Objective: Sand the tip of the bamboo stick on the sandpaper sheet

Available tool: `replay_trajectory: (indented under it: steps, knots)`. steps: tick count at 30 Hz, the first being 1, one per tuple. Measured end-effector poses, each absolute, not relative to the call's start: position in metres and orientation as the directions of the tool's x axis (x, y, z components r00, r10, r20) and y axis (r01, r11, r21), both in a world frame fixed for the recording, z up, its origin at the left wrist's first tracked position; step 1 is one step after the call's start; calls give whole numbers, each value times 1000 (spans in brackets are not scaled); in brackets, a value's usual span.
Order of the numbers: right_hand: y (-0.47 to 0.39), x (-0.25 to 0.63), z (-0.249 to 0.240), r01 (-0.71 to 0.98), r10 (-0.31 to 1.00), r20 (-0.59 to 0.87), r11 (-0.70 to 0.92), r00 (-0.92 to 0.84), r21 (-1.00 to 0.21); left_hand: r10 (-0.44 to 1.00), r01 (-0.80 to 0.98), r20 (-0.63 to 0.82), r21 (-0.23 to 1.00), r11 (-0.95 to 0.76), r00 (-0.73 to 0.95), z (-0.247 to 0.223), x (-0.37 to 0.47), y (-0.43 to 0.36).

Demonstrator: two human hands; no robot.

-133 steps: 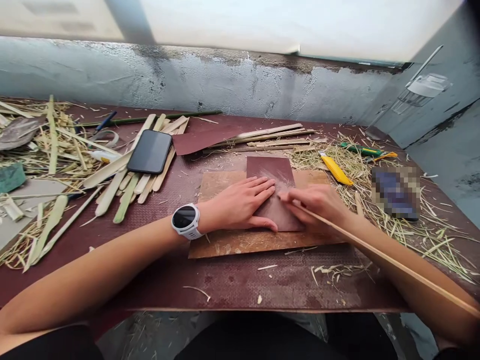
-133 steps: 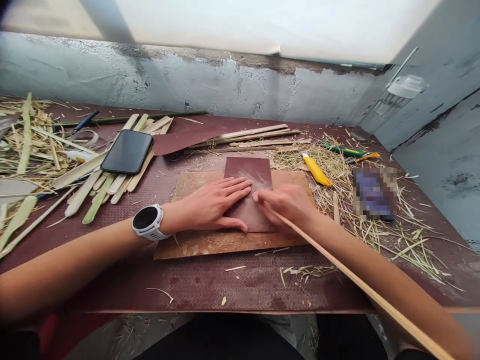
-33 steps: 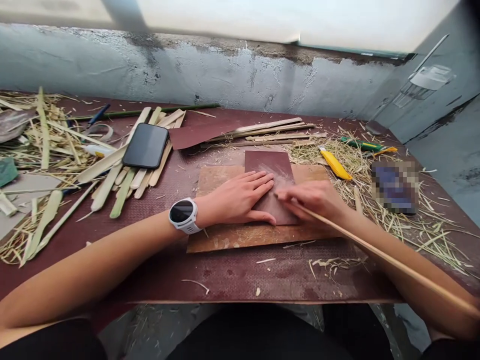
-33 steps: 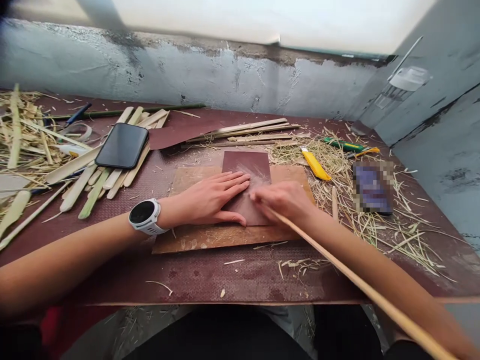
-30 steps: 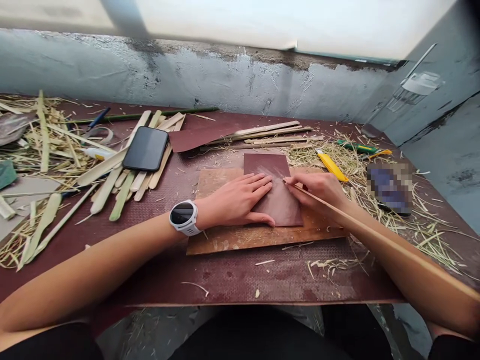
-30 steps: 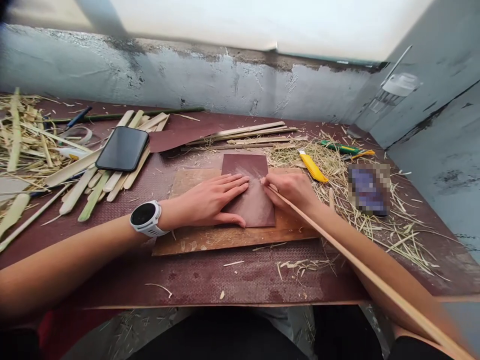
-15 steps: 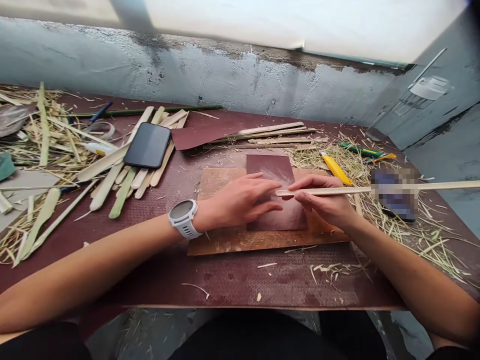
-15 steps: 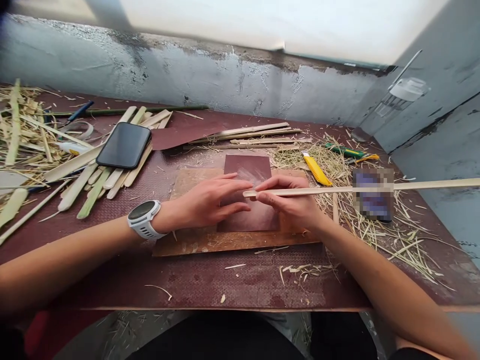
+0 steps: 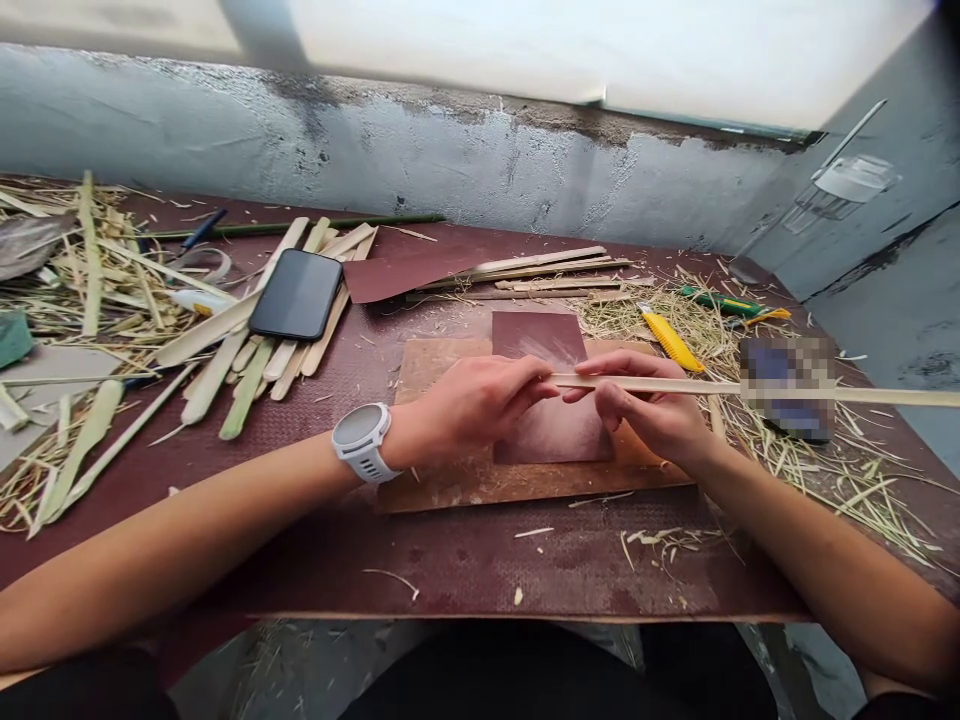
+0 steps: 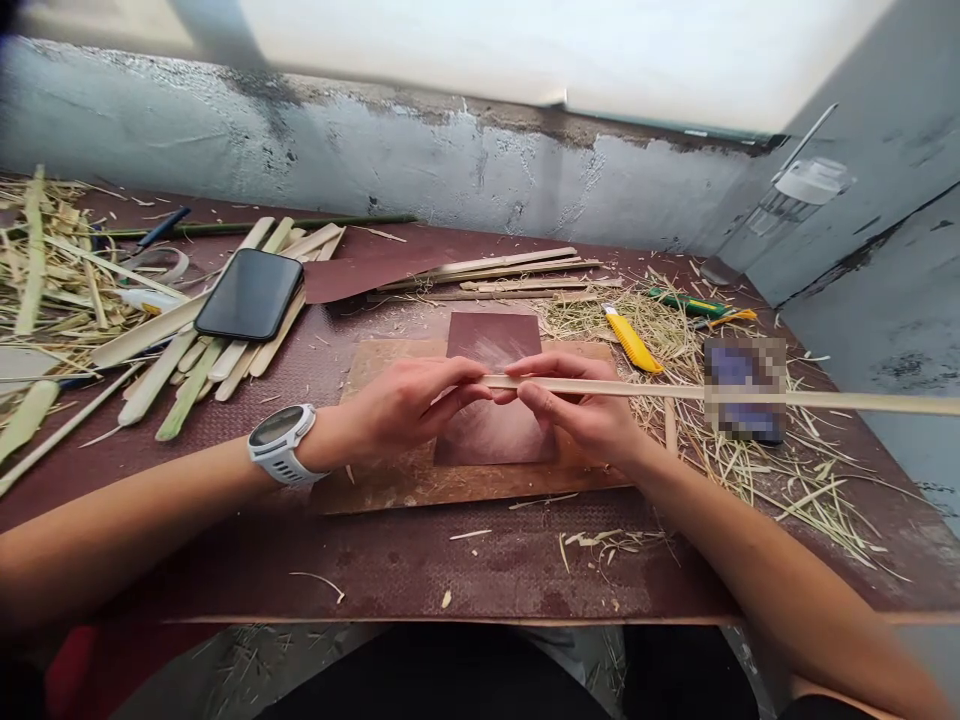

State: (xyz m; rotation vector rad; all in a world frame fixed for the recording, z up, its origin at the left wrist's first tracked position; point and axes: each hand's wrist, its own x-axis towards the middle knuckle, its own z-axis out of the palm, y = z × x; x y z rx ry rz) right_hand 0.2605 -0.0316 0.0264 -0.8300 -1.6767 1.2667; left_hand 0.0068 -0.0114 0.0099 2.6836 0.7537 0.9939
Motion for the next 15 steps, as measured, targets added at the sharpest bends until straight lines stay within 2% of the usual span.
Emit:
replay_trajectory:
  steps: [7,12,15]
  knots:
    - [-31,257,22,-7,885,287,306,-367,-952,544,368,376,445,-816,750,17,9,-21]
    - [-37,252,29,30,883,290,323,-369,-946,471,327,297,425,-844,831,13,15,-30]
    - [-41,249,31,45,901,249,282,-356,-958,430,289,323,401,-869,843,12,16,-33]
